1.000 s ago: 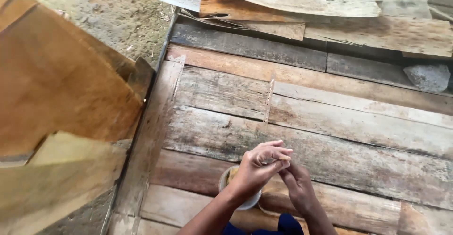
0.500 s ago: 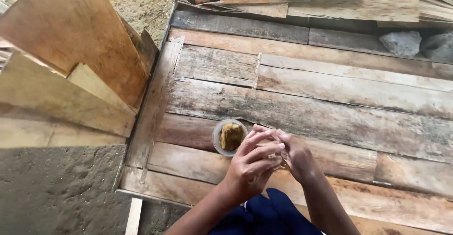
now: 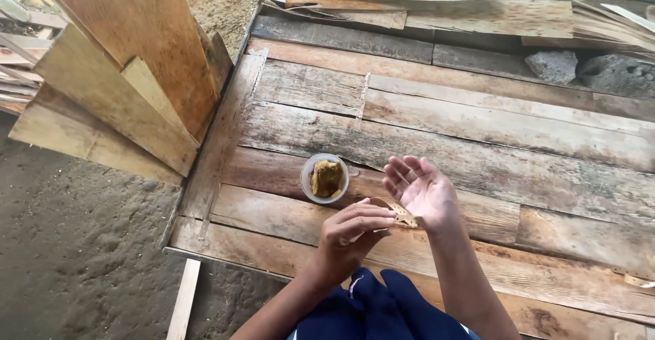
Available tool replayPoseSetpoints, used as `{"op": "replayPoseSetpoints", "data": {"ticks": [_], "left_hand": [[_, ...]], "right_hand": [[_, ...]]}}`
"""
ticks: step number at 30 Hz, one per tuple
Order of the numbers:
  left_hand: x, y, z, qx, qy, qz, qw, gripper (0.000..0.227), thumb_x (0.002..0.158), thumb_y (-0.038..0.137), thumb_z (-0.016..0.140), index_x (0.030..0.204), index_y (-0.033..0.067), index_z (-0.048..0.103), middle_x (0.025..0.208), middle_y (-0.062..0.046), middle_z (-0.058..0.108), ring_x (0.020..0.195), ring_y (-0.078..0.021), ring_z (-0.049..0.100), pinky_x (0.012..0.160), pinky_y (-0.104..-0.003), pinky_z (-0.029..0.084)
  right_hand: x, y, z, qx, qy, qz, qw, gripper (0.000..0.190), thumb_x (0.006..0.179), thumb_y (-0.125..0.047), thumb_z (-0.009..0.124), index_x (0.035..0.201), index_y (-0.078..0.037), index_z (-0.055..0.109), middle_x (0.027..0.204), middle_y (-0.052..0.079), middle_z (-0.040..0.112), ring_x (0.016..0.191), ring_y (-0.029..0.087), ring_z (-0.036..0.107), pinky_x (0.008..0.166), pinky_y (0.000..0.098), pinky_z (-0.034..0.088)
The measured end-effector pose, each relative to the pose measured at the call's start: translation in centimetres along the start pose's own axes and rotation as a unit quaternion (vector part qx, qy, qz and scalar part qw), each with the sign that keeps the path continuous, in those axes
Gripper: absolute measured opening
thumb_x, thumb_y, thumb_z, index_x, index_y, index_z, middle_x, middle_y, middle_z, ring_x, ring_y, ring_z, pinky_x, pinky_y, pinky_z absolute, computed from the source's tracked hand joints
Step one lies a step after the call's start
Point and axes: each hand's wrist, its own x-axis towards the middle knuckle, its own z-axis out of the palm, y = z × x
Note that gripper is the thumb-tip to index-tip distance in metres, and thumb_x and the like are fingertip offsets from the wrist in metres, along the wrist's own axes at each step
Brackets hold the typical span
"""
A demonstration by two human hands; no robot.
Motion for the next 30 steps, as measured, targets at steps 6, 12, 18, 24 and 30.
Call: {"op": "replayPoseSetpoints", "data": {"ticks": [6,12,18,24,30], "left_hand": [[1.0,2.8,1.7,-0.017,0.034,0.052,0.998,0.007,0.096,0.005,0.071,0.102,0.0066,0.071,0.107,-0.009,0.076,0.100,-0.0273,0.072,0.096,-0.039,0.060],[3.3,2.6,1.3,0.063,0.149,-0.029,0.986,0.016,0.087,0.001,0.078,0.101,0.0083,0.079,0.102,-0.012,0.080,0.094,-0.0307,0.077,0.089,-0.044,0.059],[5.3,1.8,-1.9,0.089,0.205,-0.073,0.972,0.018,0.092,-0.003,0.069,0.107,0.0026,0.075,0.108,-0.018,0.077,0.105,-0.0351,0.073,0.090,-0.047,0.056],[6.3,-5.0,-7.9,-0.123,0.424,-0.300,0.846,0.020,0.096,0.020,0.068,0.111,0.0083,0.076,0.105,-0.009,0.076,0.089,-0.0168,0.069,0.081,-0.033,0.061],[2.9,-11.0,-9.0,-0.257,0.465,-0.399,0.748,0.020,0.091,0.021,0.074,0.111,0.0143,0.072,0.112,-0.005,0.076,0.087,-0.0182,0.073,0.078,-0.036,0.062]], "right_hand": [[1.9,0.1,-1.9,0.094,0.037,-0.066,0.993,0.013,0.101,-0.019,0.057,0.096,-0.008,0.061,0.105,0.015,0.070,0.101,0.030,0.065,0.089,0.0431,0.054],[-1.8,3.2,-3.6,-0.376,-0.280,-0.200,0.860,0.066,0.075,-0.016,0.081,0.135,-0.002,0.059,0.131,0.015,0.067,0.130,0.027,0.059,0.111,0.0480,0.043],[0.1,3.4,-3.2,-0.621,-0.187,-0.195,0.736,0.047,0.079,-0.015,0.085,0.118,-0.012,0.059,0.066,0.002,0.053,0.061,0.013,0.051,0.057,0.0279,0.040],[-1.1,-0.5,-4.8,-0.655,-0.074,-0.173,0.732,0.044,0.079,-0.014,0.083,0.117,-0.010,0.060,0.062,0.004,0.048,0.058,0.016,0.050,0.046,0.0278,0.044],[0.3,-3.7,-9.2,-0.579,-0.065,-0.201,0.788,0.021,0.087,-0.002,0.075,0.106,-0.006,0.068,0.063,0.011,0.060,0.051,0.015,0.054,0.042,0.0271,0.048]]}}
